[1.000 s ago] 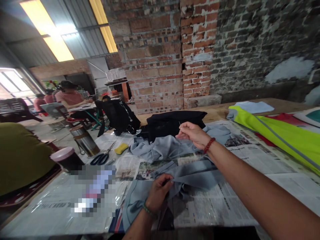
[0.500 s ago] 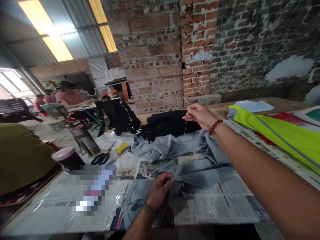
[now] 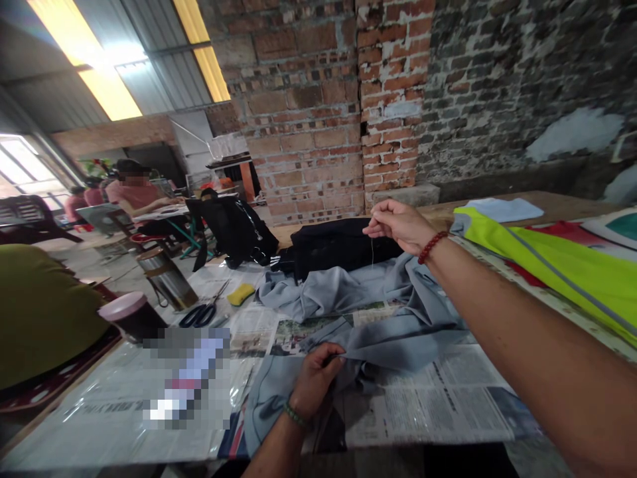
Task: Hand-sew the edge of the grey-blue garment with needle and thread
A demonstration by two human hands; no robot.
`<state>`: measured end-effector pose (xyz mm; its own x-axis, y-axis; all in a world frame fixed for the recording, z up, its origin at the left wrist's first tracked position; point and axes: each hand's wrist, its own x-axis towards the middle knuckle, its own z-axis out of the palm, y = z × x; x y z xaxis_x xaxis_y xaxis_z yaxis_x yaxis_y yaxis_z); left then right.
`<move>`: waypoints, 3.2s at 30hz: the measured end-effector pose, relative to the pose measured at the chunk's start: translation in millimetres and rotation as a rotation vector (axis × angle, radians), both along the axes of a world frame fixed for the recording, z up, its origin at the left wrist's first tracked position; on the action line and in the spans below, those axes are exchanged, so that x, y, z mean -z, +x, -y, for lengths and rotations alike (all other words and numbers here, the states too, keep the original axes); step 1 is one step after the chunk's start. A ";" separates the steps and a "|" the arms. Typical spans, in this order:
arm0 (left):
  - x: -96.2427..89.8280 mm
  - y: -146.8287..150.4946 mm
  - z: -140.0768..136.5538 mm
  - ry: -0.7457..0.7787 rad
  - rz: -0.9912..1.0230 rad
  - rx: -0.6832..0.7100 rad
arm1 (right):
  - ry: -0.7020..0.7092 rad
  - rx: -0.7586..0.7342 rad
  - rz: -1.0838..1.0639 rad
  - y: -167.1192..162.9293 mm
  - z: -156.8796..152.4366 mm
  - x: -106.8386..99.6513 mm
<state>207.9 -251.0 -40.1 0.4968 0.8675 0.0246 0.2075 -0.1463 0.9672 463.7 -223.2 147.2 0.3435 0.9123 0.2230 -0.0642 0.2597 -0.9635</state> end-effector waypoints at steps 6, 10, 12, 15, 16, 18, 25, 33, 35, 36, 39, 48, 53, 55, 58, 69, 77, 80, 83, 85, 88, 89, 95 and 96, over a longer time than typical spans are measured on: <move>-8.3 0.6 5.8 0.124 0.002 0.012 | -0.140 -0.191 0.328 -42.0 28.7 60.8; -13.7 -10.2 9.6 0.417 -0.174 0.021 | -0.119 -0.257 0.837 -61.9 47.6 106.2; -15.7 -17.5 9.4 0.557 -0.263 -0.009 | -0.020 -0.288 0.987 -67.6 53.3 121.5; -17.5 -24.5 8.9 0.683 -0.301 -0.008 | 0.082 -0.335 1.117 -73.1 57.8 135.2; -17.6 -25.0 9.3 0.714 -0.289 -0.004 | 0.088 -0.349 1.152 -74.4 58.9 137.6; -17.0 -23.6 11.0 0.767 -0.251 -0.011 | 0.088 -0.367 1.221 -76.1 61.1 139.7; -16.0 -14.3 17.7 0.874 -0.201 -0.011 | 0.127 -0.346 1.413 -74.3 69.8 135.2; -23.2 -13.7 21.9 0.957 -0.208 -0.008 | 0.173 -0.368 1.505 -73.7 70.9 134.5; -23.7 -13.7 22.0 0.963 -0.198 -0.001 | 0.185 -0.381 1.516 -74.4 71.3 133.5; -23.8 -13.6 22.0 0.964 -0.191 0.001 | 0.191 -0.385 1.523 -74.6 71.7 133.0; -23.8 -12.9 21.8 0.950 -0.166 -0.003 | 0.202 -0.409 1.508 -75.1 72.2 131.7; -22.4 -10.9 20.0 0.942 -0.159 0.008 | 0.096 -0.527 0.993 -78.0 68.9 126.4; -23.7 -11.6 25.1 0.956 -0.171 0.041 | -0.208 -0.544 0.520 -85.9 66.2 126.5; -24.2 -11.5 27.4 0.962 -0.171 0.045 | -0.294 -0.572 0.366 -89.1 64.6 128.1; -23.9 -10.8 28.9 0.990 -0.160 0.045 | -0.360 -0.575 0.300 -92.7 63.6 129.2; -20.0 -4.7 29.3 1.056 -0.175 0.030 | -0.316 -0.405 0.575 -98.3 67.0 132.4; -18.9 -4.5 23.0 0.863 -0.101 -0.059 | -0.295 -0.399 0.582 -98.8 72.9 140.7; -23.0 -4.8 14.6 0.750 -0.094 -0.026 | -0.295 -0.402 0.603 -95.2 71.6 141.7; -23.5 -4.1 6.5 0.518 -0.068 -0.027 | -0.172 -0.281 0.650 -85.3 70.6 137.2; -20.7 -3.7 2.3 0.329 -0.055 -0.056 | -0.055 -0.110 0.708 -78.0 73.9 134.7; -14.5 -3.5 -1.5 0.104 -0.024 -0.074 | 0.088 0.067 0.830 -74.3 87.9 138.5; -12.8 -3.5 -2.0 0.054 -0.012 -0.070 | 0.138 0.083 0.885 -76.0 94.0 142.3; -11.3 -2.6 -1.4 -0.082 0.035 -0.060 | 0.256 0.048 1.239 -96.0 114.6 174.5; -11.3 -2.4 -1.3 -0.095 0.046 -0.057 | 0.250 0.062 1.264 -96.3 113.0 178.7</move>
